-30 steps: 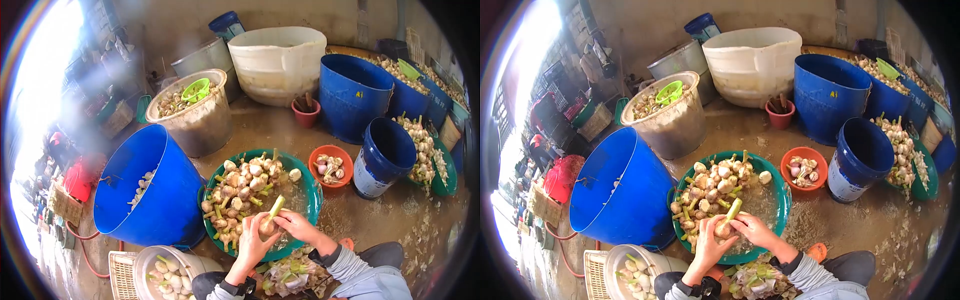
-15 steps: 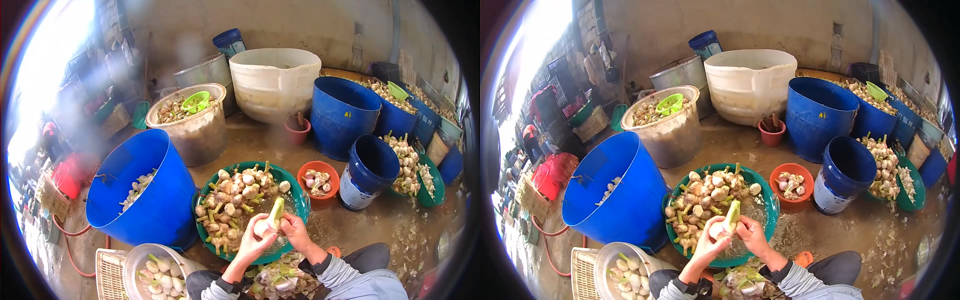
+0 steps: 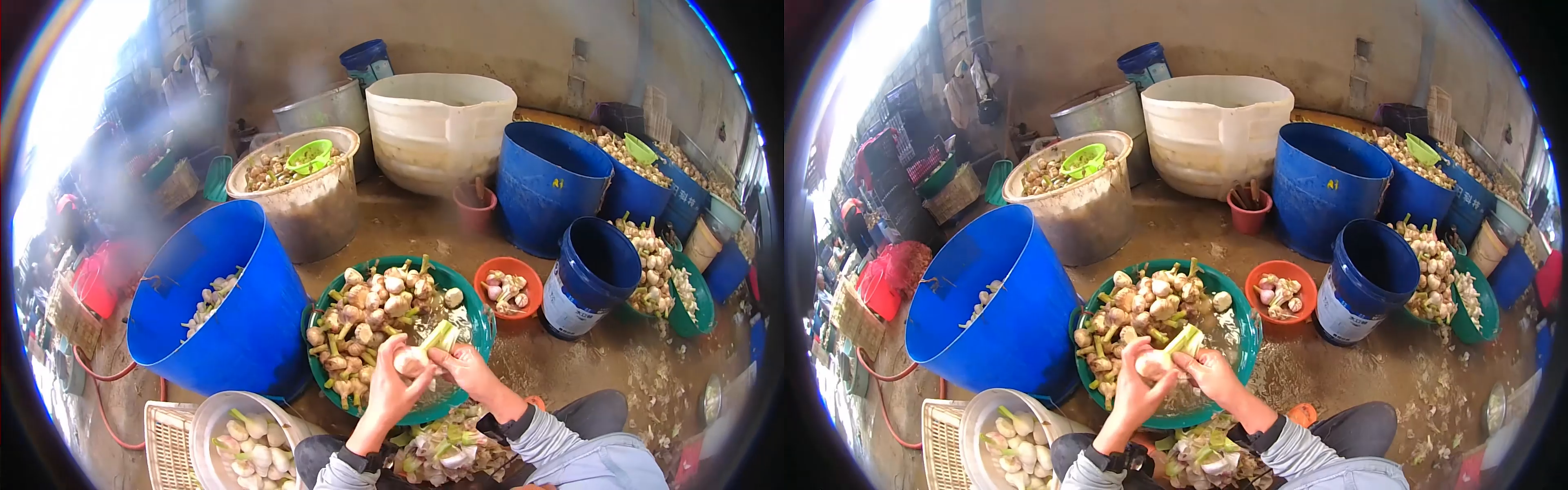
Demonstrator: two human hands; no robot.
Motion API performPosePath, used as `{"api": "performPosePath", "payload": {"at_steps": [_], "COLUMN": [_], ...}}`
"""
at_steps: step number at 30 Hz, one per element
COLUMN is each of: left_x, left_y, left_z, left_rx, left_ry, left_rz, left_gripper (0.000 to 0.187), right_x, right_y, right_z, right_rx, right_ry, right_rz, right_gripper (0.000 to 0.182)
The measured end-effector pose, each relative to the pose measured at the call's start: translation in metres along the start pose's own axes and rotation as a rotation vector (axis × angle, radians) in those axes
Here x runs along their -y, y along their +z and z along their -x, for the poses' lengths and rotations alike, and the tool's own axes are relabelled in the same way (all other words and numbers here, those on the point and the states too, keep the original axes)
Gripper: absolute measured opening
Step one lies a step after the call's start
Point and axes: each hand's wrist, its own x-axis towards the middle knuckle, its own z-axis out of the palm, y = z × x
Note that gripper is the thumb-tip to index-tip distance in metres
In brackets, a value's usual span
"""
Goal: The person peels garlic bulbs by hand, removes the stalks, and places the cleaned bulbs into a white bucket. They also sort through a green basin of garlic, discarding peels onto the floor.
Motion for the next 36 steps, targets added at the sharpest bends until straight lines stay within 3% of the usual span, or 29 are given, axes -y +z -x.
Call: {"api": "performPosePath", "payload": {"at_steps": [2, 4, 6, 7, 8, 11, 13, 14, 16, 18, 19, 22, 24, 26, 27, 29, 30, 31, 33, 34, 36], "left_x": [0.007, 0.017, 0.013, 0.025, 0.022, 0.006, 0.006, 0.006, 0.024, 0.022, 0.023, 0.027, 0.017, 0.032, 0.029, 0.034, 0.035, 0.04, 0.041, 0.04, 0.042], "left_y": [-0.005, -0.015, -0.015, -0.01, -0.006, 0.005, 0.008, 0.004, -0.007, -0.007, -0.004, 0.014, 0.019, 0.01, 0.006, 0.001, -0.002, -0.008, -0.01, -0.009, -0.004], "left_z": [-0.001, -0.003, -0.007, -0.007, -0.005, 0.0, 0.004, 0.004, 0.004, -0.002, -0.002, 0.006, 0.008, 0.008, 0.006, -0.001, -0.005, -0.006, -0.007, -0.006, -0.007], "left_rx": [0.162, 0.317, 0.478, 0.515, 0.396, 0.306, 0.255, 0.26, 0.438, 0.439, 0.367, 0.141, 0.024, 0.012, -0.044, -0.141, -0.212, -0.208, -0.212, -0.204, -0.195], "left_ry": [-0.392, -0.533, -0.798, -0.771, -0.765, -0.593, -0.589, -0.573, -0.539, -0.439, -0.5, -0.62, -0.667, -0.872, -0.883, -0.901, -0.947, -0.962, -0.928, -0.919, -0.946], "left_rz": [0.567, 1.177, 1.324, 1.26, 1.088, 0.51, 0.634, 0.723, 0.987, 1.091, 1.001, 0.798, 0.769, 0.981, 1.195, 1.321, 1.403, 1.384, 1.408, 1.421, 1.358], "left_gripper": [0.06, 0.047, 0.055, 0.052, 0.049, 0.045, 0.042, 0.041, 0.04, 0.039, 0.037, 0.031, 0.032, 0.03, 0.029, 0.03, 0.03, 0.031, 0.03, 0.03, 0.033], "right_x": [0.019, -0.003, 0.005, -0.002, -0.005, -0.011, -0.015, 0.021, 0.013, 0.0, -0.005, -0.003, -0.014, -0.004, 0.013, 0.034, 0.043, 0.035, -0.027, -0.064, -0.054], "right_y": [-0.002, -0.011, -0.013, -0.007, -0.013, -0.012, -0.011, -0.011, -0.017, -0.026, -0.029, -0.012, 0.0, -0.002, -0.009, -0.031, -0.031, -0.038, -0.055, -0.063, -0.051], "right_z": [0.016, 0.015, 0.018, 0.013, 0.009, 0.01, 0.007, 0.013, 0.003, -0.004, -0.005, -0.004, -0.008, -0.007, -0.004, 0.002, 0.012, 0.016, 0.014, 0.011, 0.005], "right_rx": [0.073, 0.121, 0.187, 0.042, 0.046, 0.062, -0.014, 0.065, 0.007, -0.005, -0.01, -0.117, -0.003, 0.111, 0.232, 0.51, 0.365, 0.302, 0.422, 0.58, 0.387], "right_ry": [0.129, 0.059, 0.004, -0.097, -0.088, -0.15, -0.196, -0.089, 0.042, 0.089, 0.112, 0.025, -0.04, 0.085, 0.068, -0.018, -0.07, 0.039, 0.175, 0.198, -0.066], "right_rz": [-0.055, -0.012, 0.009, -0.078, -0.032, 0.074, -0.022, -0.101, -0.561, -0.752, -0.847, -0.587, -0.394, -0.599, -0.71, -0.808, -0.745, -0.633, -0.026, 0.47, 0.613], "right_gripper": [0.022, 0.024, 0.026, 0.026, 0.026, 0.027, 0.028, 0.027, 0.025, 0.023, 0.021, 0.021, 0.019, 0.02, 0.022, 0.027, 0.035, 0.033, 0.021, 0.019, 0.019]}}
